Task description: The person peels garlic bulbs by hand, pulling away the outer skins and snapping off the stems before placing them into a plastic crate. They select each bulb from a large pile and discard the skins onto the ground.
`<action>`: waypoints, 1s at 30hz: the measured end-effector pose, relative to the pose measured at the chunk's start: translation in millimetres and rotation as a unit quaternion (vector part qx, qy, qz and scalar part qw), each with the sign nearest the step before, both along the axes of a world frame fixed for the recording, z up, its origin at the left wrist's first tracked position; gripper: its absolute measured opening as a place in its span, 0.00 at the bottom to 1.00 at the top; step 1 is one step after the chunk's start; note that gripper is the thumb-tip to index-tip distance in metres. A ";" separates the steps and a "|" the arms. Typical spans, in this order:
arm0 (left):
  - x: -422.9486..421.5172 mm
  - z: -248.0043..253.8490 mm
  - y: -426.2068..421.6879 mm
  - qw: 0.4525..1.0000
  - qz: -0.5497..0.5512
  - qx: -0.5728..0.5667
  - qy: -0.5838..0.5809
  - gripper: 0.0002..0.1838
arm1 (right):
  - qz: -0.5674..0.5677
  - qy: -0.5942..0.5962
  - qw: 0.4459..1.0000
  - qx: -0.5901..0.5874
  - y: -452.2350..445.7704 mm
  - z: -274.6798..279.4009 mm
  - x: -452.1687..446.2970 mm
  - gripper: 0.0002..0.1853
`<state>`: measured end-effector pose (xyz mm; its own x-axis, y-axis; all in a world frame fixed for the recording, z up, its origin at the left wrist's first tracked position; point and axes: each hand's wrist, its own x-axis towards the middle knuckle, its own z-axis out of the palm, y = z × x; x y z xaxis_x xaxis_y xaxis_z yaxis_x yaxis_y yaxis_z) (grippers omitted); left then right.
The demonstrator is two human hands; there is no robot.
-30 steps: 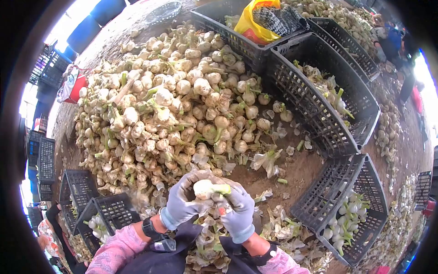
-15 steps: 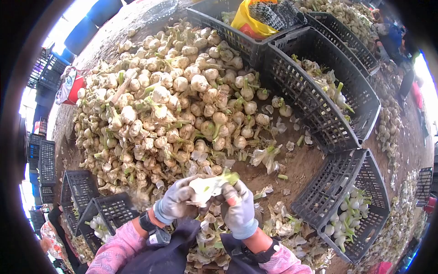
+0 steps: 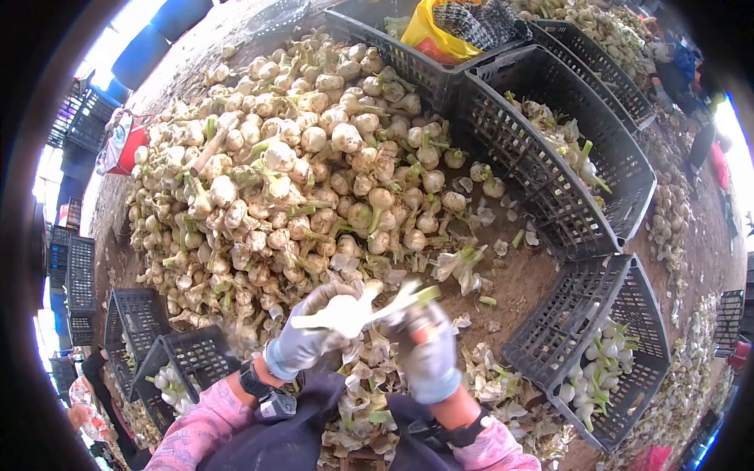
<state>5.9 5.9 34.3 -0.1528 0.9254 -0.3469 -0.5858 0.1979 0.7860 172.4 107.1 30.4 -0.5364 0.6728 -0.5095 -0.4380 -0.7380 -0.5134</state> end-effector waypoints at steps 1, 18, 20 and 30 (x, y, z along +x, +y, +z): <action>0.2 -0.2 -2.4 0.997 -0.021 0.065 -0.038 0.30 | -0.063 0.044 0.994 -0.075 16.4 -7.6 6.6 0.11; -1.5 12.5 13.9 0.995 -0.031 -0.063 0.072 0.21 | 0.253 -0.020 0.939 0.231 7.5 -14.0 30.3 0.32; -3.8 12.6 14.5 0.981 -0.080 -0.041 0.170 0.16 | 0.285 -0.068 0.906 0.304 10.2 -15.9 32.8 0.31; 7.4 19.2 9.6 0.774 -0.059 0.106 0.621 0.08 | 0.361 -0.194 0.795 0.447 9.2 -1.1 29.8 0.39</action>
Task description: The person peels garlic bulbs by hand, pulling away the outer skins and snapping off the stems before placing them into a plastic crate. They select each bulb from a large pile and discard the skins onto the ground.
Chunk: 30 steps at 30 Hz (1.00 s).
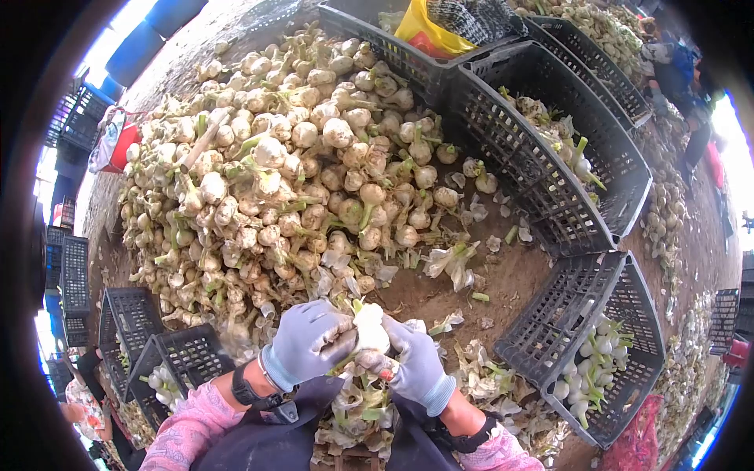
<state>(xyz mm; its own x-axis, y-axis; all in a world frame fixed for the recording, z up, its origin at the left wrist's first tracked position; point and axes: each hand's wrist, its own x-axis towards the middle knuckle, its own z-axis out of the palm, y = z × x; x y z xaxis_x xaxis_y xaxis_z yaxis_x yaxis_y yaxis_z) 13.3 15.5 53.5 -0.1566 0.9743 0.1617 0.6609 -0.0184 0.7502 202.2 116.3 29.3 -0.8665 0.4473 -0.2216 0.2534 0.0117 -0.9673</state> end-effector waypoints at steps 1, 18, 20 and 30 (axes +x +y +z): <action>-0.1 -1.9 0.0 1.000 0.011 0.000 -0.020 0.08 | 0.007 -0.003 1.000 0.003 1.0 3.6 -1.1 0.39; 3.2 6.9 -0.7 0.804 0.140 -0.198 -0.543 0.04 | -0.088 0.142 0.916 -0.365 -5.5 -7.2 -6.1 0.33; 1.8 0.7 -3.1 0.792 0.145 -0.185 -0.563 0.04 | -0.101 0.150 0.895 -0.407 -9.6 -8.5 -7.0 0.33; 0.2 -16.7 -6.0 0.708 0.150 -0.114 -0.680 0.09 | -0.144 0.165 0.859 -0.462 -7.8 -10.5 -6.9 0.32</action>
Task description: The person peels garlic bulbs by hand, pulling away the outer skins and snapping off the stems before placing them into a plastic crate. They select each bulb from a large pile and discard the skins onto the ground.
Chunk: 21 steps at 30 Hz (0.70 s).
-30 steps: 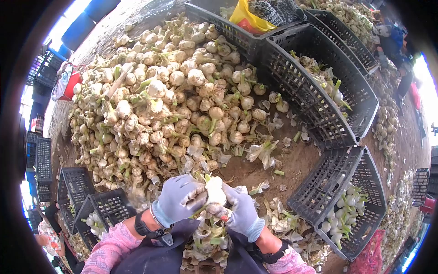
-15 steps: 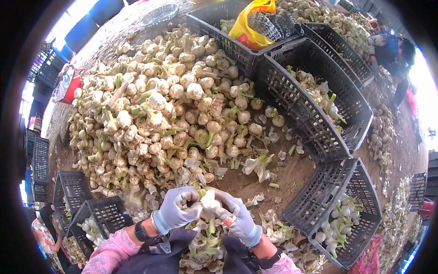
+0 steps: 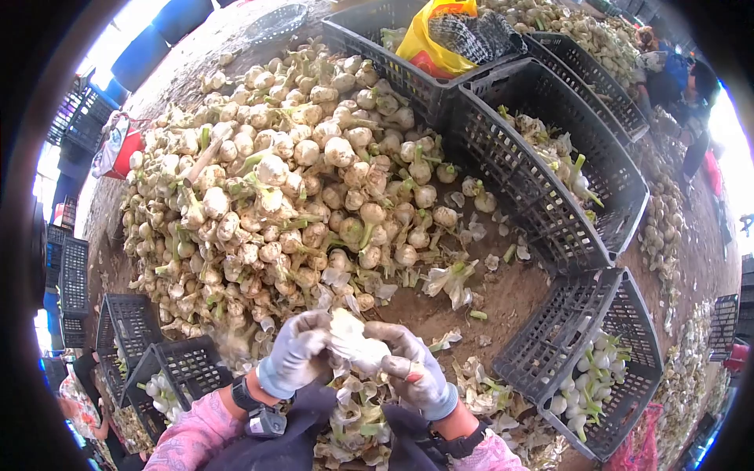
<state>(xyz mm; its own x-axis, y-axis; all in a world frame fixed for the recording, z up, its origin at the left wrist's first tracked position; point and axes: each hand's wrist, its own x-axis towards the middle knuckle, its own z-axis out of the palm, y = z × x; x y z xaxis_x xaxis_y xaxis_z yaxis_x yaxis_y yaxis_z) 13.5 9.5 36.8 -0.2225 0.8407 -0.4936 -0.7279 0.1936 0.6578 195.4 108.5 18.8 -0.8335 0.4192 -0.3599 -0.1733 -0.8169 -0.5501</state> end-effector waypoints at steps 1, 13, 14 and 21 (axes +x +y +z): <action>-0.3 -2.6 -1.7 0.997 0.038 0.025 -0.059 0.12 | -0.014 0.039 0.998 -0.052 -2.8 0.0 -0.9 0.32; -13.8 11.9 6.6 0.723 -0.060 0.155 0.671 0.43 | -0.080 0.074 0.986 -0.129 -5.5 8.6 -9.5 0.39; -7.8 15.7 10.8 0.713 -0.071 0.160 0.679 0.36 | -0.093 0.065 0.986 -0.118 -7.9 11.9 -13.2 0.39; -1.3 -2.6 6.2 0.718 -0.020 0.154 0.678 0.20 | -0.048 0.024 0.985 -0.162 -12.1 25.3 -23.1 0.42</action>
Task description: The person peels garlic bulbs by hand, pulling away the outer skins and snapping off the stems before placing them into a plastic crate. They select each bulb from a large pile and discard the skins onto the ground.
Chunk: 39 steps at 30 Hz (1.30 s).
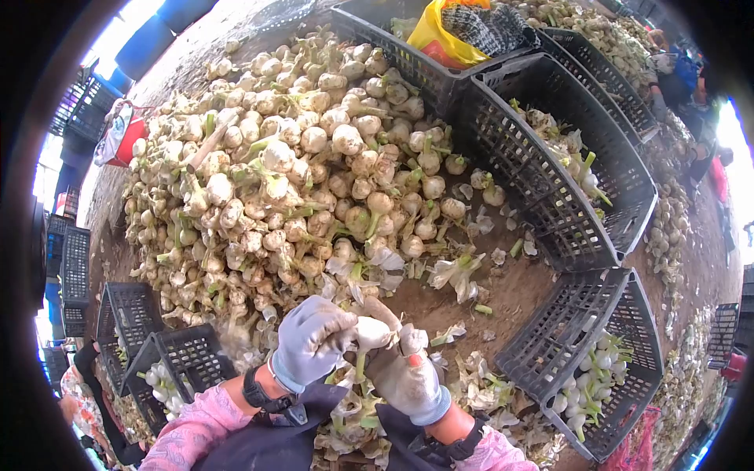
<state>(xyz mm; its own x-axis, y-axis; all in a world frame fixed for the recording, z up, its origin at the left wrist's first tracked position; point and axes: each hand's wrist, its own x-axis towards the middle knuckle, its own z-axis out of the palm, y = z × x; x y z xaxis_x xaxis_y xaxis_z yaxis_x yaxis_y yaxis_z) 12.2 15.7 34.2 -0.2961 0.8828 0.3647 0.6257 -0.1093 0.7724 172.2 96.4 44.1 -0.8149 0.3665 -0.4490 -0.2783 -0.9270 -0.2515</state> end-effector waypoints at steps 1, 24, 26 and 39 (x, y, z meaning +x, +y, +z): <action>-0.1 1.3 -1.8 1.000 0.007 -0.022 -0.009 0.22 | 0.007 -0.004 1.000 -0.006 -1.4 -4.1 0.1 0.43; 9.0 -34.1 -13.0 0.951 -0.126 -0.202 -0.198 0.19 | -0.151 -0.146 0.949 0.236 62.5 6.6 62.6 0.28; 8.2 -1.6 0.2 0.920 -0.140 -0.206 -0.303 0.29 | -0.040 -0.067 0.958 0.277 41.8 -31.1 43.1 0.41; 21.4 22.5 11.1 0.833 -0.107 -0.161 -0.518 0.17 | 0.106 0.081 0.979 0.155 -16.2 -36.4 3.0 0.58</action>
